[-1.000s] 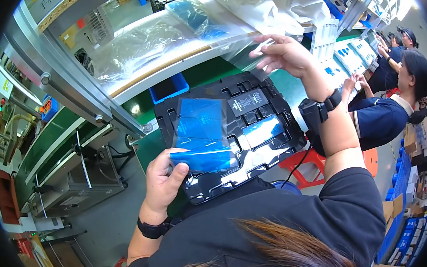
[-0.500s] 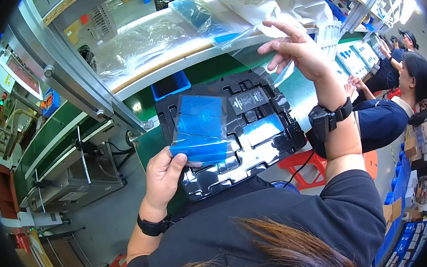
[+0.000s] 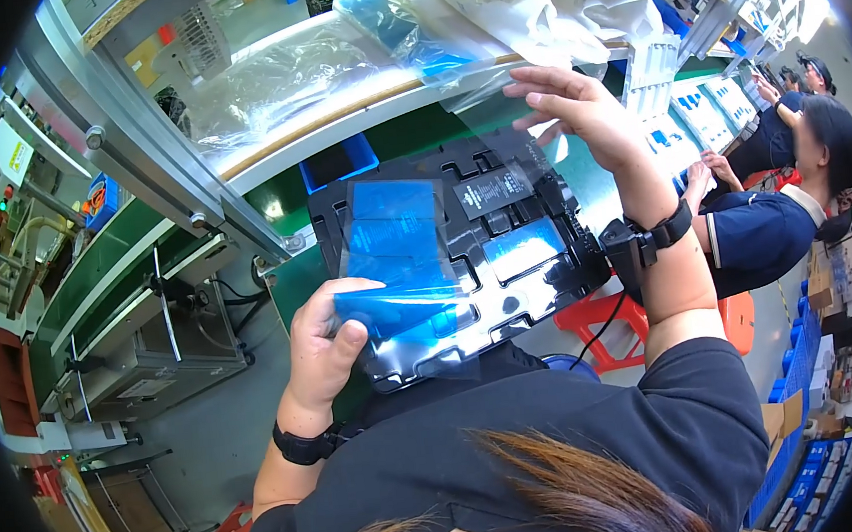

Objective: Packing blue protective sheets into black component trays at a factory assembly line workstation.

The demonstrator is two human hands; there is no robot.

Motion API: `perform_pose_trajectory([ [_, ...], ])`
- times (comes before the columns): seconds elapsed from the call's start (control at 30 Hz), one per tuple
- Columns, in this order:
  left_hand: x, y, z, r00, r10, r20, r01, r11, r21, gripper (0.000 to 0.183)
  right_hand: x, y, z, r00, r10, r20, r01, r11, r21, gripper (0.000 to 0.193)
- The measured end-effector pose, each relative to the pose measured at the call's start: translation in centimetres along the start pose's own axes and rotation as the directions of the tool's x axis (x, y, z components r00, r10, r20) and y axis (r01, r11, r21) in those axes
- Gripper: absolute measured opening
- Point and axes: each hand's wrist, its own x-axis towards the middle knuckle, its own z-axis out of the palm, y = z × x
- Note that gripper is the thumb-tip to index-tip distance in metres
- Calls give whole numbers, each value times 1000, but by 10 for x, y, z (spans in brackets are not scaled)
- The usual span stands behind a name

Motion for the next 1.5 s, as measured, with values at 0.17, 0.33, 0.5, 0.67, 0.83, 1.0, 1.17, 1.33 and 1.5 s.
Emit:
perform_pose_trajectory([
  [0.17,0,3,-2,1000,8,18,-8,999,36,58,8,16,-2,996,52,-72,-53,999,-12,48],
  [0.33,-1,-2,-3,998,-59,-3,59,998,-13,42,7,17,0,983,175,-60,-179,982,-67,54],
  [0.5,1,-2,0,999,-38,12,39,997,-69,30,8,17,1,993,119,-6,-119,992,47,42],
  [0.67,4,-3,0,1000,-14,18,15,998,-56,30,12,27,0,983,172,71,-186,887,423,32],
  [0.83,3,-1,1,1000,-20,14,21,999,-38,31,15,37,2,988,154,32,-148,848,508,33],
  [1.0,3,-2,0,999,-35,8,35,999,-20,30,13,33,6,988,143,51,-150,867,475,36],
  [1.17,4,-1,1,999,-46,6,46,998,-45,29,5,24,12,990,122,71,-142,835,531,34],
  [1.33,3,-2,2,999,-46,-9,46,998,-36,28,-1,12,14,996,51,79,-88,818,569,34],
  [1.5,4,-3,2,999,-41,-12,40,999,-22,27,-9,-20,11,992,-74,102,18,884,467,32],
])
